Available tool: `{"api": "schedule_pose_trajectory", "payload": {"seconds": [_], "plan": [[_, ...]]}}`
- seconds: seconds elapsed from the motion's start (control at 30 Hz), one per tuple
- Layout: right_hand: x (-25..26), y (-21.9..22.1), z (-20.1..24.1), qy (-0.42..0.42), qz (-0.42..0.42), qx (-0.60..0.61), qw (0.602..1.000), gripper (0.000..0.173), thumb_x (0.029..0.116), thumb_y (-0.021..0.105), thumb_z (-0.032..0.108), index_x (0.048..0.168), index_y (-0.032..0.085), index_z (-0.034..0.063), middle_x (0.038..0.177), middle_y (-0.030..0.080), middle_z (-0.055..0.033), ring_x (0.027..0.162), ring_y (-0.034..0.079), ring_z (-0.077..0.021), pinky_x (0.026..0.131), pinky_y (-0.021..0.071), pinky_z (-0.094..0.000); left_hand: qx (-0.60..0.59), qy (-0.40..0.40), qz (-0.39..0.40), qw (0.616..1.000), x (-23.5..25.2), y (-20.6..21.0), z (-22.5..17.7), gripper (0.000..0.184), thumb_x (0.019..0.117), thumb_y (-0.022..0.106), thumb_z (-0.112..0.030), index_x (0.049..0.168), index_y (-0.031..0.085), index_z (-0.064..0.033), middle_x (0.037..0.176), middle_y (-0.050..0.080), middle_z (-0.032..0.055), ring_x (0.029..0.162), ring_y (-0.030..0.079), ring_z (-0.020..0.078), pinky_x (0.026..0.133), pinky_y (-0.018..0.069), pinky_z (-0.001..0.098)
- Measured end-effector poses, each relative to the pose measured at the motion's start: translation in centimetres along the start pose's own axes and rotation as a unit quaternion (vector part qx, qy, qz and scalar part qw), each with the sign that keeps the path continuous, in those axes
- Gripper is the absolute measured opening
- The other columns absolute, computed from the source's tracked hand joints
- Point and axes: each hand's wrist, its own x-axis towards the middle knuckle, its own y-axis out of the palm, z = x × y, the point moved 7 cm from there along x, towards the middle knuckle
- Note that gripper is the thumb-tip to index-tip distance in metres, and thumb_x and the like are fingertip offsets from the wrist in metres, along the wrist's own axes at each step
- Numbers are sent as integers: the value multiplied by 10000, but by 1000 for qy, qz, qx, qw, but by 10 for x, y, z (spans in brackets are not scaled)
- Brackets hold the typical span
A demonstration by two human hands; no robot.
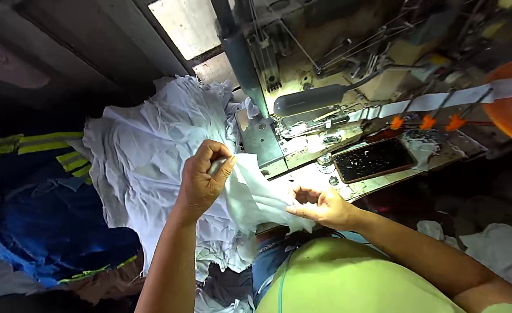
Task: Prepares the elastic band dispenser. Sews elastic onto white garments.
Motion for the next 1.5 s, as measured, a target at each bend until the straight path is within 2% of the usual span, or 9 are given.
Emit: {"api": "schedule_pose_trajectory", "payload": {"seconds": [0.13, 0.27, 0.47, 0.67, 0.87, 1.0, 1.2, 1.33, 1.5], "plan": [[5, -34, -21, 26, -82, -5, 996, 85, 895, 667, 9, 960, 636, 53, 858, 665, 83, 768, 627, 45, 720, 539, -144, -88, 22, 16, 996, 34, 14, -3, 162, 918, 598, -30, 1060, 566, -100, 1030, 665, -73, 926, 632, -26, 820, 536, 165], [2, -54, -60, 115, -96, -108, 983, 208, 937, 540, 6, 1117, 631, -47, 940, 655, -10, 809, 612, 16, 761, 521, -161, -40, -100, 86, 991, 38, 68, 33, 104, 856, 644, 18, 937, 621, -43, 719, 585, 19, 566, 508, 63, 523, 431, 225], [5, -50, -53, 43, -112, -191, 974, 272, 950, 533, 54, 1155, 647, -82, 1079, 679, -155, 925, 652, -88, 810, 534, -214, -2, -76, 97, 992, 43, 73, 34, 121, 880, 618, -14, 973, 688, -46, 836, 684, 2, 715, 627, 9, 658, 528, 187], [7, -25, -42, 15, -63, -44, 997, 124, 957, 634, 77, 980, 653, -44, 838, 645, 3, 737, 581, 31, 693, 495, -144, -188, -129, 82, 970, 42, 65, 12, 264, 835, 553, 88, 959, 623, -134, 745, 640, -119, 621, 579, -56, 558, 486, 102], [-2, -39, -47, 106, -113, 76, 985, 136, 970, 517, -18, 941, 617, 69, 738, 614, 105, 668, 586, 30, 652, 504, -165, 48, -84, 72, 993, 47, 73, 24, 123, 884, 618, 51, 982, 661, -10, 812, 664, 89, 678, 625, 145, 622, 526, 330], [-14, -45, -54, 134, -130, 84, 979, 170, 968, 502, -27, 923, 610, 97, 719, 612, 116, 635, 564, 44, 619, 480, -143, 68, -76, 4, 995, 43, 85, 28, 137, 869, 624, 49, 977, 640, -34, 833, 656, 66, 686, 608, 107, 622, 499, 258], [-13, -51, -47, 105, -120, 96, 983, 195, 1007, 469, -12, 986, 648, 62, 841, 685, 65, 758, 652, 0, 729, 557, -191, 286, 67, 3, 956, 37, 99, 1, 138, 932, 615, -25, 895, 747, -12, 1008, 696, 171, 967, 635, 371, 837, 459, 517], [-18, -56, -43, 97, -125, 114, 981, 200, 993, 470, -19, 982, 649, 69, 842, 686, 70, 757, 647, 3, 728, 553, -192, 372, -31, 99, 922, 20, 119, -14, 285, 910, 620, -45, 1170, 725, 5, 1133, 688, 208, 1026, 645, 408, 820, 485, 558], [-20, -65, -35, 100, -149, 152, 972, 237, 997, 457, -28, 973, 664, 85, 852, 714, 54, 778, 677, -15, 751, 575, -209, 359, -67, 37, 930, -10, 136, -10, 444, 953, 494, -110, 1343, 629, 52, 1452, 586, 193, 1350, 548, 391, 1054, 439, 573]]}}
